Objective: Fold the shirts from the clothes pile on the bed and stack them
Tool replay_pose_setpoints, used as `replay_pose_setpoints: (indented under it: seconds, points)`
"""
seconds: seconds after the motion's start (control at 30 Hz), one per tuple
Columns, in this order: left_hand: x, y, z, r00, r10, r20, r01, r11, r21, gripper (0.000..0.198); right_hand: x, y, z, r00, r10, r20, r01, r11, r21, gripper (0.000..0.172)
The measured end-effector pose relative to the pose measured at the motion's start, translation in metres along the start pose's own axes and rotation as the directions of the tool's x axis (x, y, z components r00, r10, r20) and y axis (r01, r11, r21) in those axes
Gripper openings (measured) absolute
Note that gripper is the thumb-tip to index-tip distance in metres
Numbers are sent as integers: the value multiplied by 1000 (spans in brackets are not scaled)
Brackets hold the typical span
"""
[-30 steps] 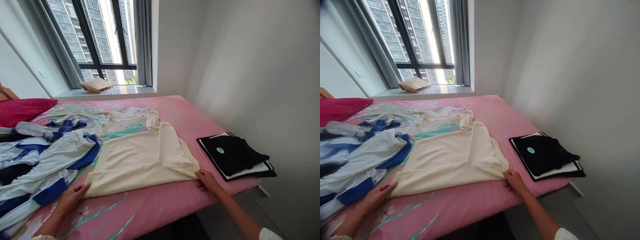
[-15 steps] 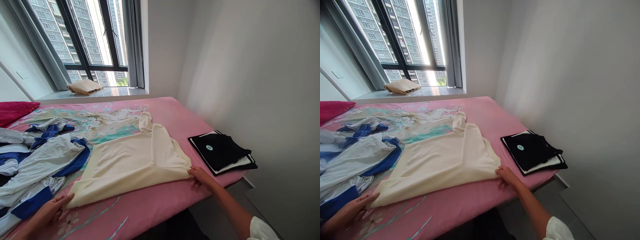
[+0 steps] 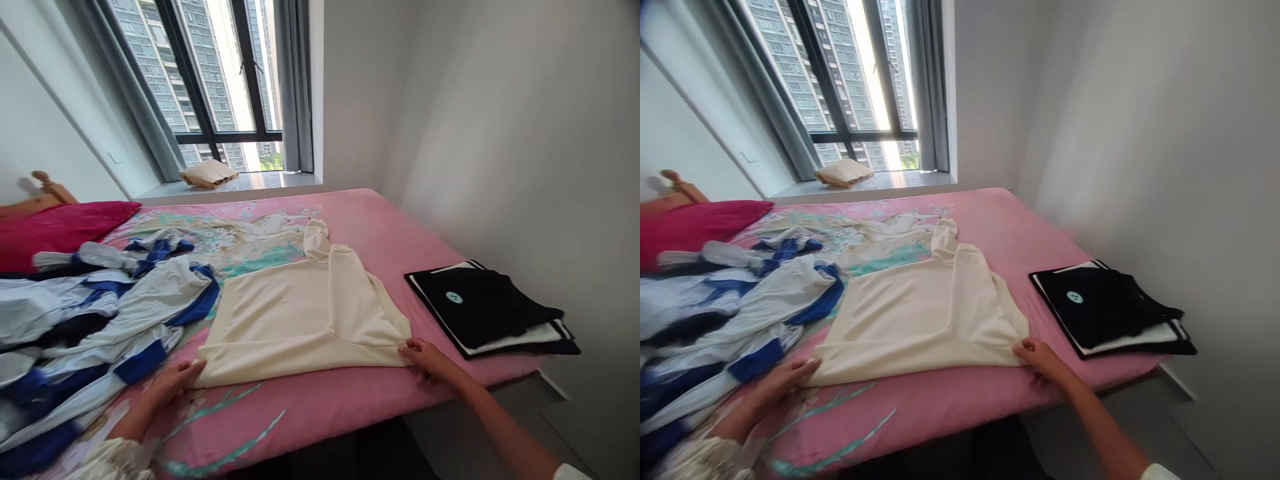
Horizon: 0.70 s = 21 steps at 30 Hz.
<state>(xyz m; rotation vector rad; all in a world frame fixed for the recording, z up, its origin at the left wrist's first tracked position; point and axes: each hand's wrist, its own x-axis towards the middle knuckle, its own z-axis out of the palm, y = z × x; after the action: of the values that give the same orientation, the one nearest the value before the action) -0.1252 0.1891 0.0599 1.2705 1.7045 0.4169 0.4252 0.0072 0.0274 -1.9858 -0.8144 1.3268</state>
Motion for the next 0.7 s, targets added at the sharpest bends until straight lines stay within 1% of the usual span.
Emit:
replay_pose_setpoints:
  seconds: [0.1,0.17,0.23,0.3,0.43,0.53,0.6,0.63,0.7]
  points:
    - [-6,3,2,1000,5,-23,-6,999,-42,58,9,5,2,997,-61,-36,57,992,-113,34]
    - [-10,2,4,1000,15,-14,-16,997,-69,56,14,9,5,994,-96,-56,87,985,-149,36]
    - [-16,0,5,999,40,17,-38,994,-103,54,17,14,9,990,-121,-71,111,986,-126,36]
    - [-24,-1,6,996,74,52,-66,988,-141,53,17,17,13,989,-131,-62,127,990,-63,34]
    - [-33,1,1,990,126,66,-113,978,-177,53,10,12,15,997,-79,-12,80,993,86,38]
    - [-27,4,-10,990,140,34,-133,978,-161,50,4,4,10,999,-41,-2,40,987,157,33]
    - [-19,5,-14,994,110,16,-107,987,-119,47,2,-1,5,1000,6,14,-8,989,146,30]
    - [-15,4,-13,996,89,8,-88,992,-91,45,1,-3,3,999,31,35,-34,993,112,29]
    - [-8,3,-6,998,62,-15,-63,997,-36,38,1,-6,0,995,56,79,-57,998,14,28]
